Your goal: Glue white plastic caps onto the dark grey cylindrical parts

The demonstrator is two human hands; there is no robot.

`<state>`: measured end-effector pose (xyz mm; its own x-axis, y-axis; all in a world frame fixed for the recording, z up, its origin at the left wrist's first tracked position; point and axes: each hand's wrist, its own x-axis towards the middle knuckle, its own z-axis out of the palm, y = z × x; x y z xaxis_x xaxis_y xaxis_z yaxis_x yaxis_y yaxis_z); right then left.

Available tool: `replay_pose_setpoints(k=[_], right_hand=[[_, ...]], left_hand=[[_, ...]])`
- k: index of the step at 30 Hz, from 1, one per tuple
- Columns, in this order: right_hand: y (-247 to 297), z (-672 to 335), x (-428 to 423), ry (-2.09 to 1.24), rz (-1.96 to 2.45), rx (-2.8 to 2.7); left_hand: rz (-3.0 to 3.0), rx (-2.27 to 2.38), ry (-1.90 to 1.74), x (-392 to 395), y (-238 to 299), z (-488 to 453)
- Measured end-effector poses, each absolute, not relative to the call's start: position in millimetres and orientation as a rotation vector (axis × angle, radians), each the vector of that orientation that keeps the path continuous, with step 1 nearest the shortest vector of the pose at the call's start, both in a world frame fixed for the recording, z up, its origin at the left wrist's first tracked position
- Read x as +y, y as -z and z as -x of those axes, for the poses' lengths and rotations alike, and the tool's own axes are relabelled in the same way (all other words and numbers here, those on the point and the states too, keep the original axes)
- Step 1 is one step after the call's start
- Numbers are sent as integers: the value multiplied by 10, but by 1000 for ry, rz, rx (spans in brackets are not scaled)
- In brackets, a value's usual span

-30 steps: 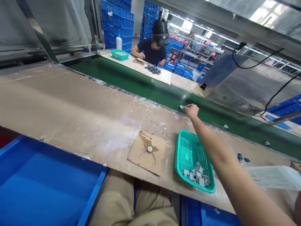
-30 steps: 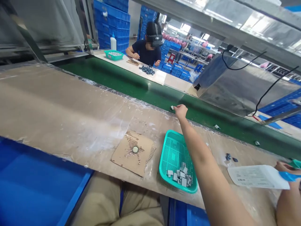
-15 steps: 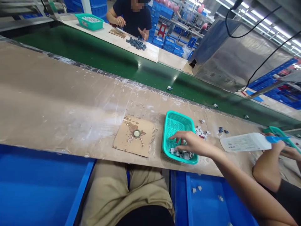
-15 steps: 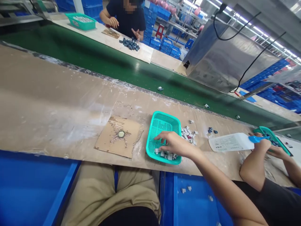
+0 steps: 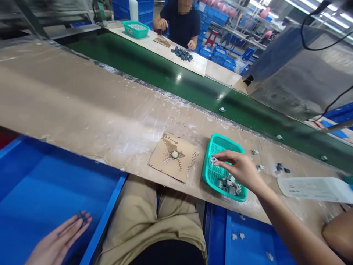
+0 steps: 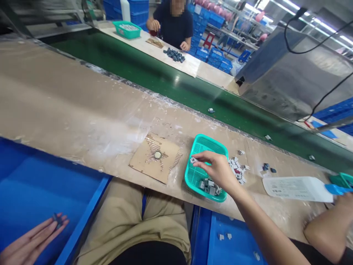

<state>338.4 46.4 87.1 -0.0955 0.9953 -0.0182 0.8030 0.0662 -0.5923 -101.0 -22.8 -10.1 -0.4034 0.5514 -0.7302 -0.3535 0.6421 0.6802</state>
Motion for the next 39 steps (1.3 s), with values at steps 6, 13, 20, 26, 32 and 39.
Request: replay_pose_setpoints(k=[6, 13, 20, 26, 32, 39], right_hand=[[-806, -2804, 839, -425, 1434, -2275], [-480, -2605, 1094, -388, 1250, -2488], [-469, -2576, 1091, -526, 1335, -2449], [-844, -2459, 916, -1105, 1634, -1788], [-1158, -2342, 638, -1460, 1558, -1522], [-1195, -2291, 514, -1471, 1533, -1558]], left_hand=[[26, 1408, -1127, 14, 35, 776], [-90, 1228, -1075, -6, 100, 475], [-152, 1089, -1025, -41, 97, 271], [-138, 927, -1079, 120, -61, -164], [-96, 719, -1085, 286, -253, -589], [-215, 677, -1083, 272, -397, -693]])
